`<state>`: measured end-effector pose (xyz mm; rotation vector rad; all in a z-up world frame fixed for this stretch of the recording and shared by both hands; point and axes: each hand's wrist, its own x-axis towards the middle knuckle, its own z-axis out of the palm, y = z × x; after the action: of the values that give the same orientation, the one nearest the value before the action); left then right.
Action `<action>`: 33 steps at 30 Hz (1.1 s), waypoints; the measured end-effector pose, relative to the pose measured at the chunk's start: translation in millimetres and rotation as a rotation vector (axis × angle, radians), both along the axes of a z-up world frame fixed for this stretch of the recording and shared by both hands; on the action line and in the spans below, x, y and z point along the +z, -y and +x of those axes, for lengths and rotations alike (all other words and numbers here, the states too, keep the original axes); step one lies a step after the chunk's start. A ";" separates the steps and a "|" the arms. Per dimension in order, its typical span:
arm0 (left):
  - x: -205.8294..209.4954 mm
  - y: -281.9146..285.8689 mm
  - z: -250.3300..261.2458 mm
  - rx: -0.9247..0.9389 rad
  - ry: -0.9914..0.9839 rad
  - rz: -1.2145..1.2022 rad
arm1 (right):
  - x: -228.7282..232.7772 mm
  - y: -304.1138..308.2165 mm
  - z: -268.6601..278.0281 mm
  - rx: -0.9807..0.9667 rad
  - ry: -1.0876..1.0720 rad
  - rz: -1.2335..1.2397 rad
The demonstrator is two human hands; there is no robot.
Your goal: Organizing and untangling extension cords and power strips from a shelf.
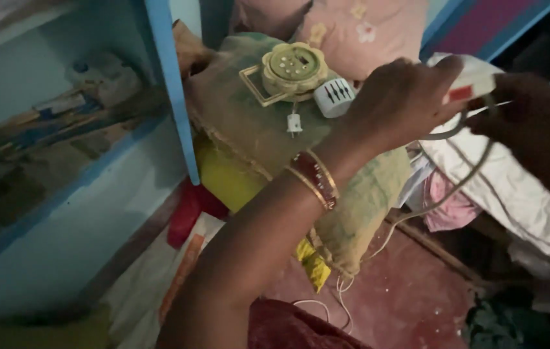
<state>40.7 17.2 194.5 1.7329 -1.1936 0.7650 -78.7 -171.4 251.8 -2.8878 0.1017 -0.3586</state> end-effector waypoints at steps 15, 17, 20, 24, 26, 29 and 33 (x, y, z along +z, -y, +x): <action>47.4 32.1 41.6 0.263 -0.267 -0.215 | 40.2 -7.5 42.1 0.020 -0.104 0.290; 48.0 29.7 51.6 0.279 -0.358 -0.214 | 41.0 -23.7 43.1 0.110 -0.120 0.204; 46.2 26.9 57.9 0.339 -0.452 -0.161 | 44.8 -67.8 42.3 0.073 -0.141 0.119; 47.9 17.7 62.9 0.401 -0.593 -0.183 | 42.4 -79.5 50.9 -0.041 -0.124 0.350; 46.9 10.0 64.0 0.412 -0.630 -0.189 | 40.9 -85.2 55.2 -0.008 -0.121 0.393; 45.2 -1.7 67.6 0.378 -0.664 -0.119 | 36.0 -91.4 63.7 0.004 -0.108 0.411; 49.9 -5.8 77.5 0.301 -0.845 -0.017 | 32.0 -113.2 67.3 0.029 -0.135 0.137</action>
<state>118.2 22.9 244.3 1.9397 -0.3554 0.1423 -11.3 -58.2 283.8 -2.7720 0.1034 -0.1444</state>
